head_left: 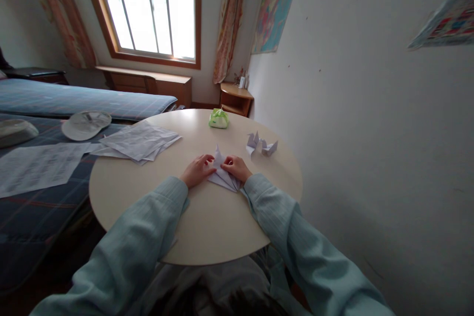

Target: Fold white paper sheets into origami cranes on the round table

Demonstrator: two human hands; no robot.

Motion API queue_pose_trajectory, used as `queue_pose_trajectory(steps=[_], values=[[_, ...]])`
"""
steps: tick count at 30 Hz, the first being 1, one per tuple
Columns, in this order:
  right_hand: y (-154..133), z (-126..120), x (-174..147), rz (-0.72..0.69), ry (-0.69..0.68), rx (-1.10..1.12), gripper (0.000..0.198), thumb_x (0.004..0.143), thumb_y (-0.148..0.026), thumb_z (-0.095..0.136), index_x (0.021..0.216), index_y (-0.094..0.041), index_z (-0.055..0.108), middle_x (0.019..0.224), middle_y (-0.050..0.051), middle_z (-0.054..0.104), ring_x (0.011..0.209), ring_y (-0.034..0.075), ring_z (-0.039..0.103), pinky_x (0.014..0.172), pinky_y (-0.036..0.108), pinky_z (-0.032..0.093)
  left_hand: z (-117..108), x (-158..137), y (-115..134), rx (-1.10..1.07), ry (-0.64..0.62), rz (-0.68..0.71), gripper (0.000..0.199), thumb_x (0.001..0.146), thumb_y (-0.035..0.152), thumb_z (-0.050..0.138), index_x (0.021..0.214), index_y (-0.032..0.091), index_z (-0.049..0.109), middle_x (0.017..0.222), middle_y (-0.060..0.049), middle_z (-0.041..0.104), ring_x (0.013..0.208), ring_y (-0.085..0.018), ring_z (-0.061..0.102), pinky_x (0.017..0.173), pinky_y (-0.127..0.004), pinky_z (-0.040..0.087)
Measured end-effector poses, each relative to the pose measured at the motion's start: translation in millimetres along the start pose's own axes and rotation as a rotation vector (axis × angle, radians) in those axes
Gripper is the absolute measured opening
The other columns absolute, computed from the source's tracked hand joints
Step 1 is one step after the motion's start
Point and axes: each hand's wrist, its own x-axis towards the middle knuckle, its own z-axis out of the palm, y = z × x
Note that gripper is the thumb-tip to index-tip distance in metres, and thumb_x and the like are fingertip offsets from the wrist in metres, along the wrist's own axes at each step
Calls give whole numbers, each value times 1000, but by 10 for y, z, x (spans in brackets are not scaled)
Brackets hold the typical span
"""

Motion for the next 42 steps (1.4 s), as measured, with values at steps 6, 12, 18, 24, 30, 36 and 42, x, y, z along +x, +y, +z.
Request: queue_pose_trajectory(steps=[6,12,18,24,30,36,42], values=[[-3,-7,-6,22,-8,-55,19,69,-29,55,70,-14,66,68,5,64,63,12,53,60,22,35,3,-7,20,38,-97,52,40,73,37,50,110,21,53,108,-5,58,102,-20,48,92,-34,34],[50,17,4,-23,81,-149,23,70,-33,52,69,-15,67,78,8,64,68,14,53,64,24,35,11,6,-8,61,-122,100,40,75,36,48,110,19,55,111,-6,58,104,-20,48,94,-34,33],[94,12,35,-39,40,-155,19,68,-28,52,69,-15,66,78,6,62,67,13,51,64,23,35,22,7,-21,94,-123,121,41,76,39,46,111,19,55,114,-7,55,106,-21,46,95,-35,32],[106,39,46,-38,57,-197,18,67,-26,50,68,-16,64,78,7,60,67,13,50,63,23,35,36,7,-30,128,-115,115,39,77,39,45,110,20,56,115,-7,54,106,-21,47,94,-36,33],[91,31,35,-31,51,-216,15,64,-26,53,66,-15,62,75,5,59,67,12,50,62,22,35,39,-13,-13,154,-86,136,31,77,35,46,102,25,60,117,-5,52,105,-19,47,94,-35,35],[76,20,26,-20,57,-226,14,63,-28,55,65,-15,61,74,3,59,65,11,50,61,21,36,30,-24,1,167,-65,215,23,77,31,47,92,30,65,123,0,47,109,-19,44,95,-35,35],[68,6,25,-26,69,-173,11,62,-25,57,68,-15,59,70,2,61,64,10,51,58,20,36,5,-29,46,199,-84,218,24,78,32,46,93,30,64,120,2,52,110,-19,44,95,-36,35]])
